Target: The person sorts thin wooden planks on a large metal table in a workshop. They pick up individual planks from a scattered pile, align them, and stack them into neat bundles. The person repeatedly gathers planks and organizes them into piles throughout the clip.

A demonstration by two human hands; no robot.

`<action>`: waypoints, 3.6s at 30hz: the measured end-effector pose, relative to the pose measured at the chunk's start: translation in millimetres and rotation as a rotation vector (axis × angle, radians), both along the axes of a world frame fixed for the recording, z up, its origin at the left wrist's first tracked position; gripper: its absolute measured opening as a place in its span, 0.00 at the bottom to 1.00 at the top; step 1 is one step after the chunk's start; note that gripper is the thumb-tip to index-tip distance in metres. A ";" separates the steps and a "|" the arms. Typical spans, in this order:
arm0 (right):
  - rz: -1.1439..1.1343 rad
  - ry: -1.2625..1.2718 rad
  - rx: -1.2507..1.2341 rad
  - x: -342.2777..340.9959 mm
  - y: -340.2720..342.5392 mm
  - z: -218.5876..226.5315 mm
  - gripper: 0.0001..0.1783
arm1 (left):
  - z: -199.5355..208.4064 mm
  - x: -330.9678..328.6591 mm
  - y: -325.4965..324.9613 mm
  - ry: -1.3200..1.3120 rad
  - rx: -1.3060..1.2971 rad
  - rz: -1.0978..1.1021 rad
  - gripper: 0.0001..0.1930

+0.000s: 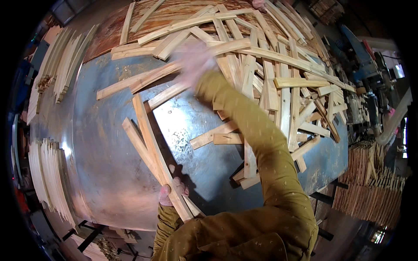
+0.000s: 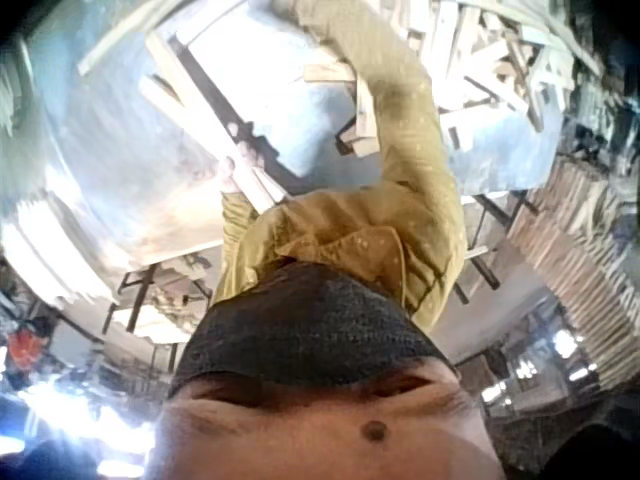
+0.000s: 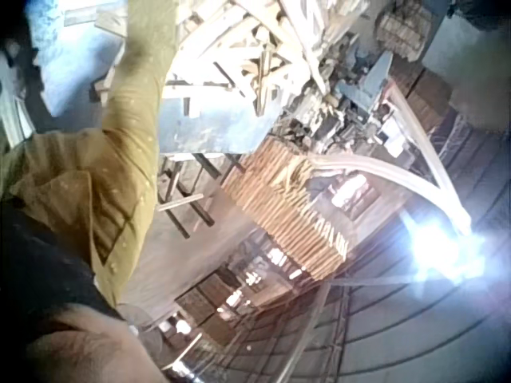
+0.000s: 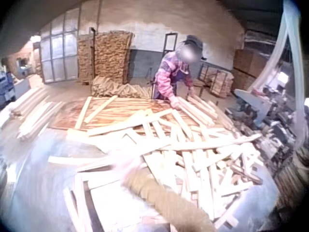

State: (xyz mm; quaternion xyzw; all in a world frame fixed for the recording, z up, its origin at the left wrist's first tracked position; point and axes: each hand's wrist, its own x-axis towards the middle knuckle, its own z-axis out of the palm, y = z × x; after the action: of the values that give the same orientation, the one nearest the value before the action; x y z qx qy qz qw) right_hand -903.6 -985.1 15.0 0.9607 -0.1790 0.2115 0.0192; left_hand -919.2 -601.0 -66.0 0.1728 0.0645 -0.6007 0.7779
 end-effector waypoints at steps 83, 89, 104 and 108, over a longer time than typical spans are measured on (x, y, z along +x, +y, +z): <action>-0.216 -0.174 2.199 111.3 497.5 -95.3 0.44 | -27.4 296.8 242.0 -0.050 -0.094 -0.063 0.38; -0.333 0.231 1.649 156.9 532.4 -94.2 0.56 | -55.6 280.0 250.1 -0.863 0.875 0.116 0.33; 0.486 1.065 0.899 283.7 577.7 -47.4 0.35 | 43.7 400.3 316.1 -1.577 1.688 -0.573 0.54; 0.305 0.645 1.048 221.3 535.6 -68.9 0.33 | 23.0 439.1 346.5 -1.708 1.957 -0.475 0.47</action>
State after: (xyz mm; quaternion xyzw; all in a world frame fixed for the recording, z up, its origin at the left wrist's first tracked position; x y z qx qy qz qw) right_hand -682.3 -449.5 -53.9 0.8727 -0.1050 -0.2042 -0.4310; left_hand -480.2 -254.5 -43.0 0.9890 -0.0702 -0.1299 0.0044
